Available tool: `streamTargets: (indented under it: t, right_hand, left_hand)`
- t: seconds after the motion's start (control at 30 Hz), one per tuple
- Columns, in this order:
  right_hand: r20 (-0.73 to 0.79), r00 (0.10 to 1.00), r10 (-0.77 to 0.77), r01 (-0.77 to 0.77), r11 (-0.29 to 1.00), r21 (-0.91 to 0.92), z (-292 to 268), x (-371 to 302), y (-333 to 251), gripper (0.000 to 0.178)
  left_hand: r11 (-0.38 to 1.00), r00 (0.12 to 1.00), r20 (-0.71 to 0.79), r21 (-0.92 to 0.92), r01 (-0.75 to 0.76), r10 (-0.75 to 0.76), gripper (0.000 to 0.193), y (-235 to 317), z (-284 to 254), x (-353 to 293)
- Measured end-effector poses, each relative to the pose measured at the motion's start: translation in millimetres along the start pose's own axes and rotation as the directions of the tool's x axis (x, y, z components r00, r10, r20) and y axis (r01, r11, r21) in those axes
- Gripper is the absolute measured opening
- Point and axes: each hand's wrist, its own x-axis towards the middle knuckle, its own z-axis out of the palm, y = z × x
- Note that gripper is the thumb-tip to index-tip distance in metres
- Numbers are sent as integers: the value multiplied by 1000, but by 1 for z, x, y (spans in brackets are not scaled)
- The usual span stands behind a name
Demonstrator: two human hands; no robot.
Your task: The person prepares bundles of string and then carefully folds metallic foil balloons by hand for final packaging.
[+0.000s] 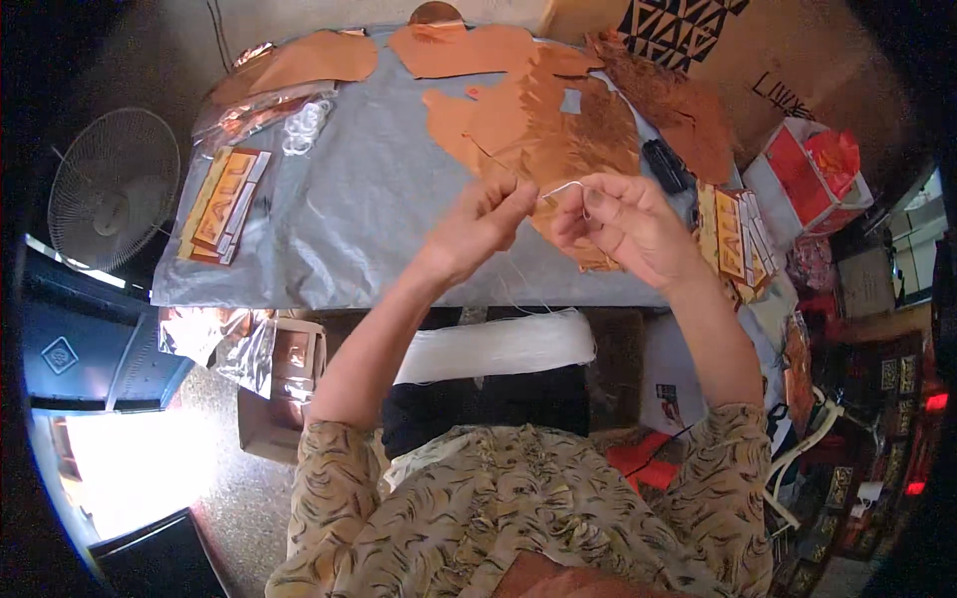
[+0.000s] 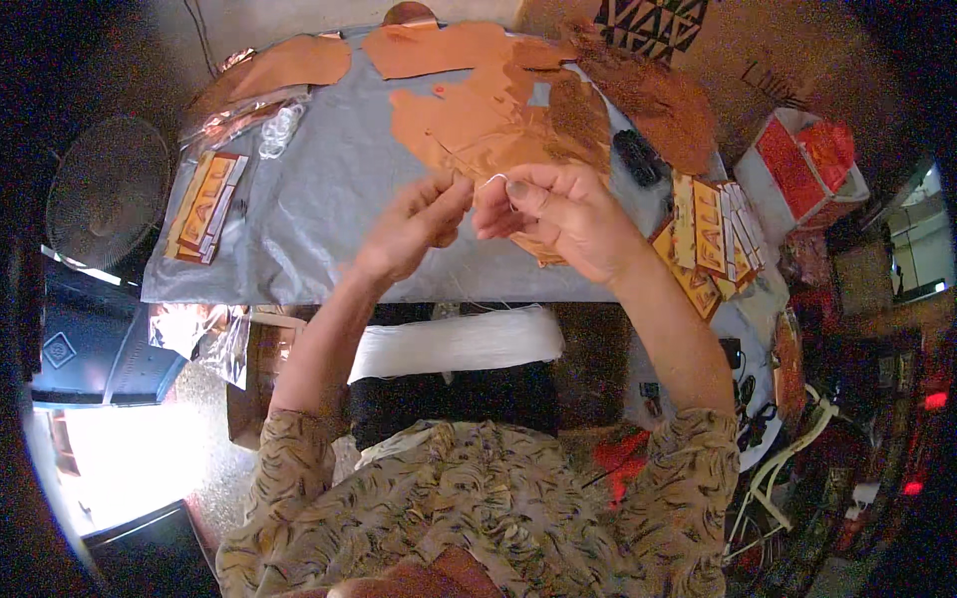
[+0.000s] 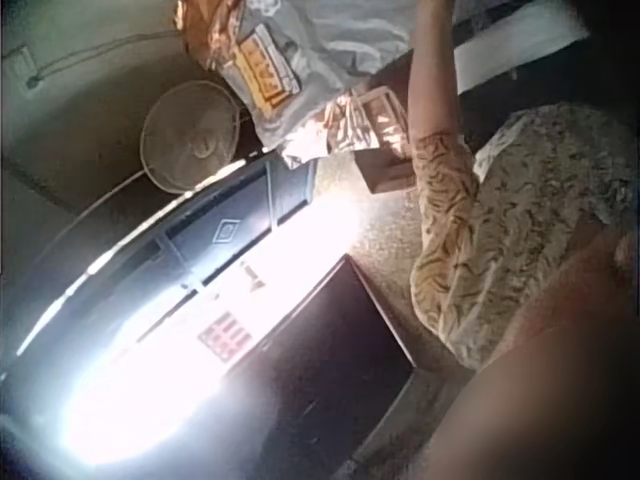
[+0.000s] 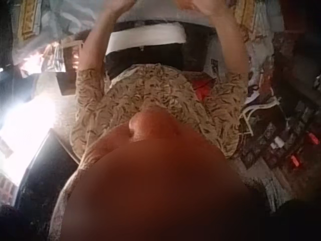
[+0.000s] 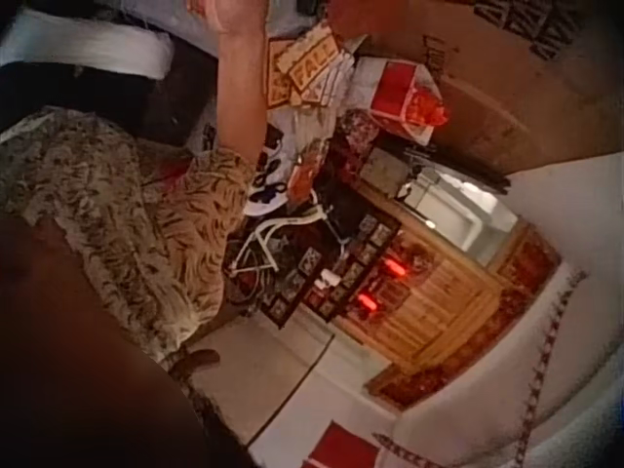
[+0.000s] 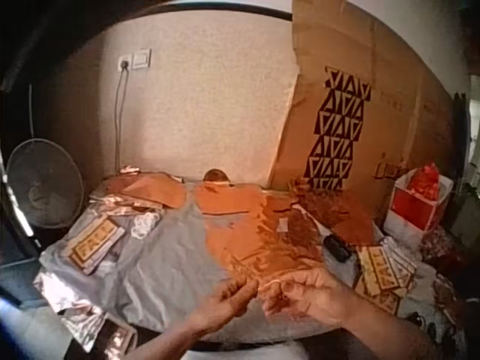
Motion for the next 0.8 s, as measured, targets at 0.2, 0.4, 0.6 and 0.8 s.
streamTargets:
  t: [0.2, 0.4, 0.6, 0.8]
  right_hand:
    - [-168, 954, -248, 226, 964, -139, 11, 21, 12, 24]
    - [254, 799, -545, 334, 51, -941, 4, 9, 13, 21]
    - [277, 934, -227, 238, 971, -7, 16, -6, -8, 30]
    - [86, 959, 271, -72, 525, -848, 27, -11, -39, 36]
  left_hand:
    - [995, 993, -74, 48, -92, 95, 32, -8, 31, -6]
    - [993, 992, 48, -8, -117, 117, 31, 9, 17, -16]
    - [993, 969, 222, -81, -91, 107, 31, 2, 11, -19]
    - [932, 975, 198, -361, -22, 100, 29, 14, -3, -28]
